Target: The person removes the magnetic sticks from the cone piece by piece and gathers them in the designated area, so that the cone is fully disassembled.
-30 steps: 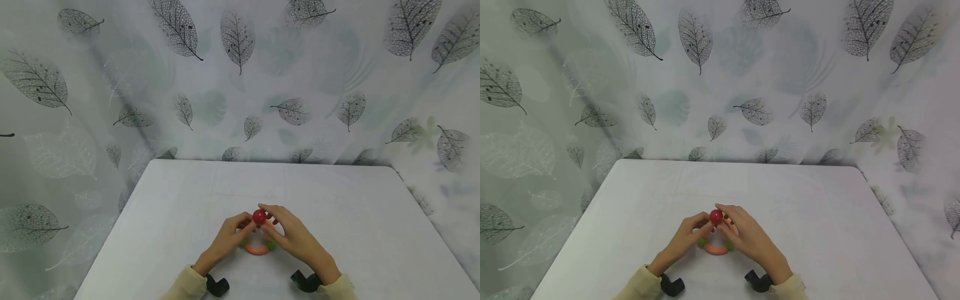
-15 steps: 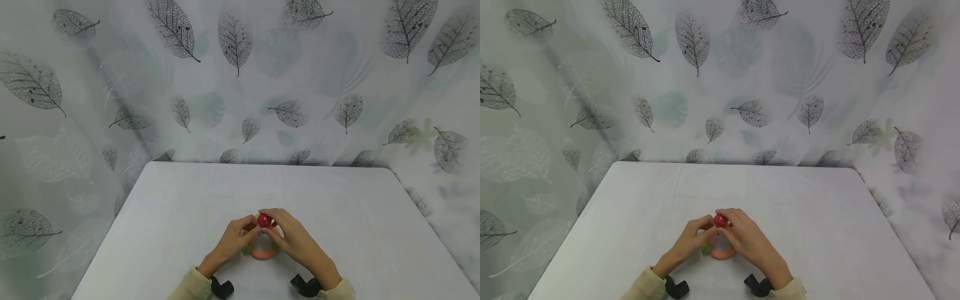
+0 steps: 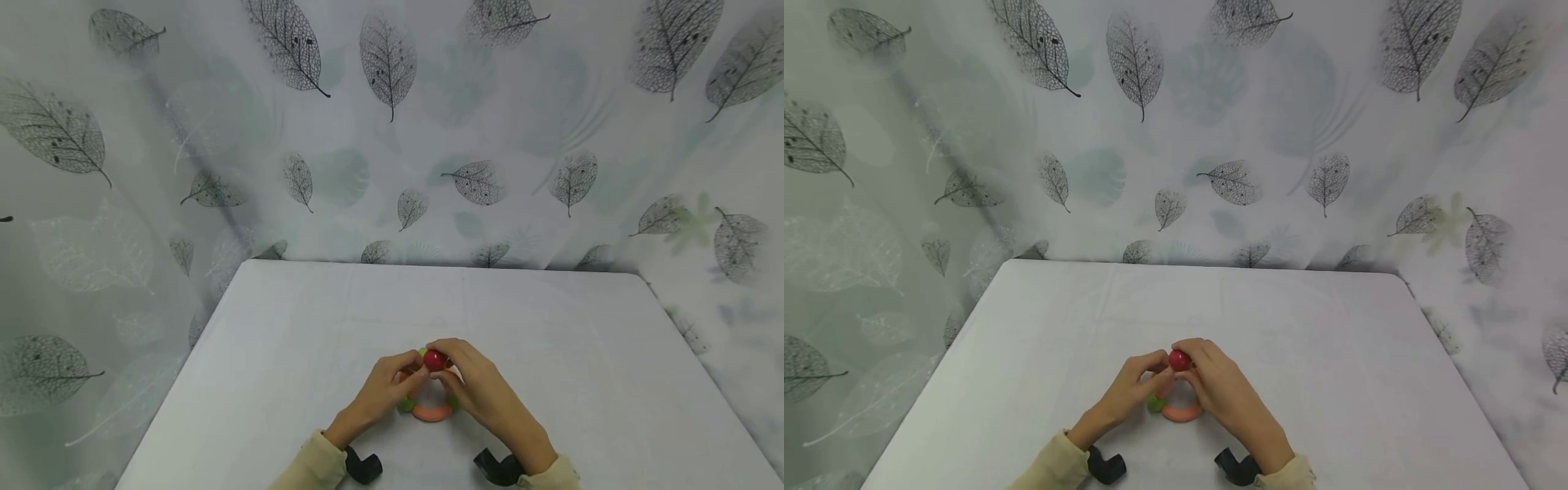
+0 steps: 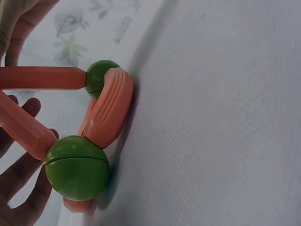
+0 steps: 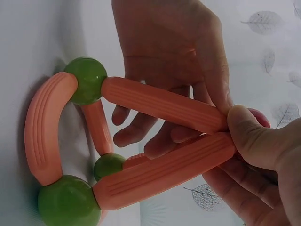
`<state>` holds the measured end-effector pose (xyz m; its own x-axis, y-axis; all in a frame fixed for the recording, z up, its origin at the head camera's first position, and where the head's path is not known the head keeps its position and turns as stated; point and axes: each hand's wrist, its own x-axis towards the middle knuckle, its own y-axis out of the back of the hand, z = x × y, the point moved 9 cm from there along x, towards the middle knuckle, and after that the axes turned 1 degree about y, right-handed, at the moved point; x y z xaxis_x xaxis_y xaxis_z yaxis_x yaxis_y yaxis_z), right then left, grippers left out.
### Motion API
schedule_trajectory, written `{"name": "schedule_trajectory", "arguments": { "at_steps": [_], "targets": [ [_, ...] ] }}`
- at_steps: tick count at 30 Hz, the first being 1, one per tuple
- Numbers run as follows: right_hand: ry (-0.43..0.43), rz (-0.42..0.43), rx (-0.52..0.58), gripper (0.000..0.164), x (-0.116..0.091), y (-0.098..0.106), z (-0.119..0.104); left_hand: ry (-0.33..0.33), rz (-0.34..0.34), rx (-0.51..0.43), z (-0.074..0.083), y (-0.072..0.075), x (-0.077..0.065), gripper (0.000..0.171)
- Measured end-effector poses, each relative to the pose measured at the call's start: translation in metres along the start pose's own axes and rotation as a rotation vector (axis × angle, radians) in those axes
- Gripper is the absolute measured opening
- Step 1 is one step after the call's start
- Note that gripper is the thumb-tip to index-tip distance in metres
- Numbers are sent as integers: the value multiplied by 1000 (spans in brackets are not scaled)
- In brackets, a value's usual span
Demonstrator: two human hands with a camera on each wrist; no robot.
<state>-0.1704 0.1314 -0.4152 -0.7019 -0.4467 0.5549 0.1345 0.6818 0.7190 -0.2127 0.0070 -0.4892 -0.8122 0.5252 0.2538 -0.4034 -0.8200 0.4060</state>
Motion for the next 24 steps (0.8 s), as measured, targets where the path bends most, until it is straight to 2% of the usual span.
{"name": "schedule_trajectory", "arguments": {
  "at_steps": [9,18,24],
  "targets": [
    [40,18,-32,59,0,0,-5,-14,10,47,0,1,0,17],
    [38,8,-36,56,0,1,-5,-27,15,39,0,1,1,16],
    [83,26,-64,54,0,2,-9,-32,21,39,-1,1,1,15]
  ]
}}
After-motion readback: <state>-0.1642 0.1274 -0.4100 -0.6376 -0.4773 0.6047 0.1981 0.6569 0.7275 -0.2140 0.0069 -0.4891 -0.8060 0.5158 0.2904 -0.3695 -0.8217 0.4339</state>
